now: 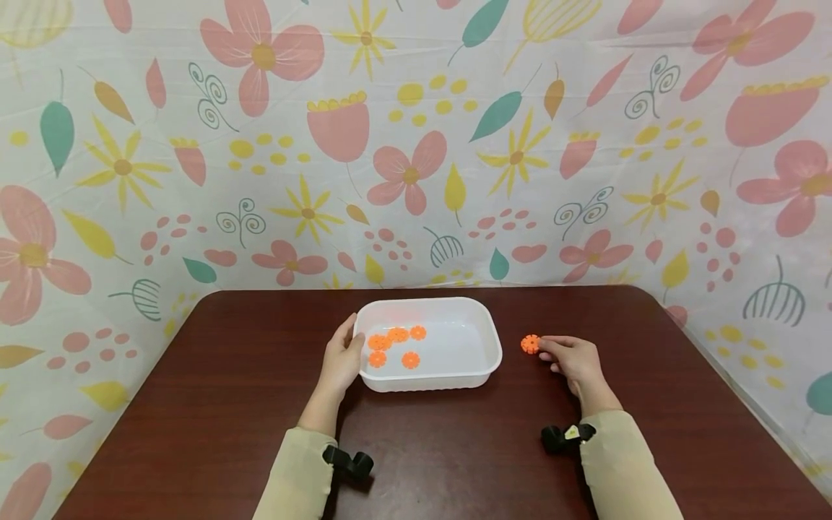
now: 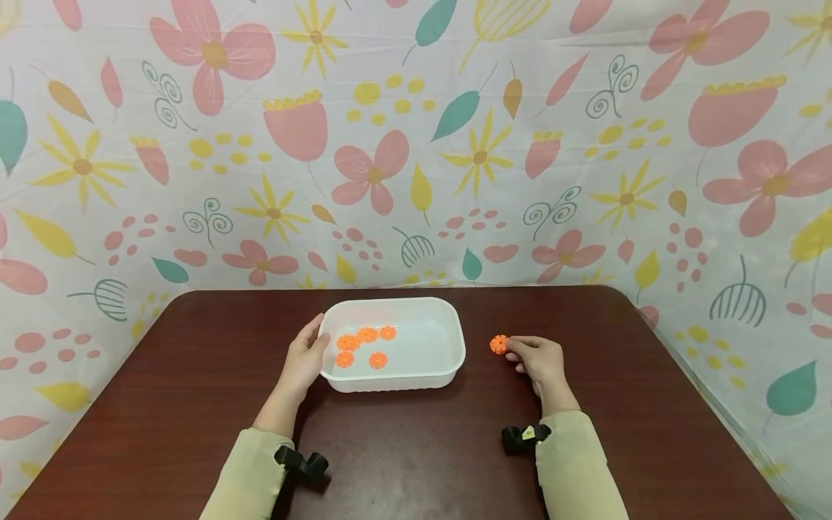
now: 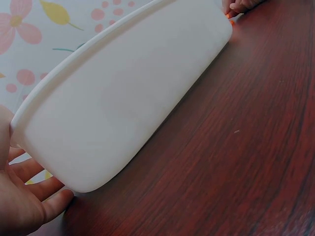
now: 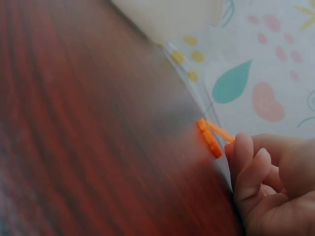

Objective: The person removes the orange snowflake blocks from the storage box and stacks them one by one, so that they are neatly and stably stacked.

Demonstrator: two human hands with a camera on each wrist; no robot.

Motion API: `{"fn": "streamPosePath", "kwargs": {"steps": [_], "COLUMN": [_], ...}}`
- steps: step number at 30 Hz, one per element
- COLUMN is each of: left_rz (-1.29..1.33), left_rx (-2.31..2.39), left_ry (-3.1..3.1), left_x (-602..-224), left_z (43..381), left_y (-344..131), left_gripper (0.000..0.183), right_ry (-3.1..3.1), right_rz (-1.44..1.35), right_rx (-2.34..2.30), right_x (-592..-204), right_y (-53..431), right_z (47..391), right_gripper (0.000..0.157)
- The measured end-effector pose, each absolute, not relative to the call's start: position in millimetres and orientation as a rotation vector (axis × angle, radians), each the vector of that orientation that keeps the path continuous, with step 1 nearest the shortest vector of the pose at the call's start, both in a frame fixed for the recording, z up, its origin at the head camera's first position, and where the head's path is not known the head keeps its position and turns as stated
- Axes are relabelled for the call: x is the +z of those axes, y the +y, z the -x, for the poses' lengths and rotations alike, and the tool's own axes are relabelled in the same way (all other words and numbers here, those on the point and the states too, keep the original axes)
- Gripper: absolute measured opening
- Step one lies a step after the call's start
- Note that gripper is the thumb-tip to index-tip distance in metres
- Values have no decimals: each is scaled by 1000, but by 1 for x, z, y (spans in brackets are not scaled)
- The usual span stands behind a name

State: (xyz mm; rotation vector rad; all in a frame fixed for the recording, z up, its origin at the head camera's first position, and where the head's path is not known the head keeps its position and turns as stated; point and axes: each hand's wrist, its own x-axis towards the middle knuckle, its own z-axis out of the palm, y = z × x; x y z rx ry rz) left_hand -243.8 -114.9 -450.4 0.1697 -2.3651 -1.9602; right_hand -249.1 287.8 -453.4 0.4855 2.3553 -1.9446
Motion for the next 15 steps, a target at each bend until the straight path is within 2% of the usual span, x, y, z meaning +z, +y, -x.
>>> {"fn": "streamPosePath", "kwargs": {"steps": [15], "left_rz": [-179], "left_rx": [-1959], "left_ry": [-2363], "left_x": [-451], "left_z": [244], "left_y": [-114], "left_gripper": [50], "right_ry": [2356], "right_rz": [-547], "right_rx": [-1935], "right_x": [-453], "right_y": [286], "right_z": [251], "right_gripper": [46]}}
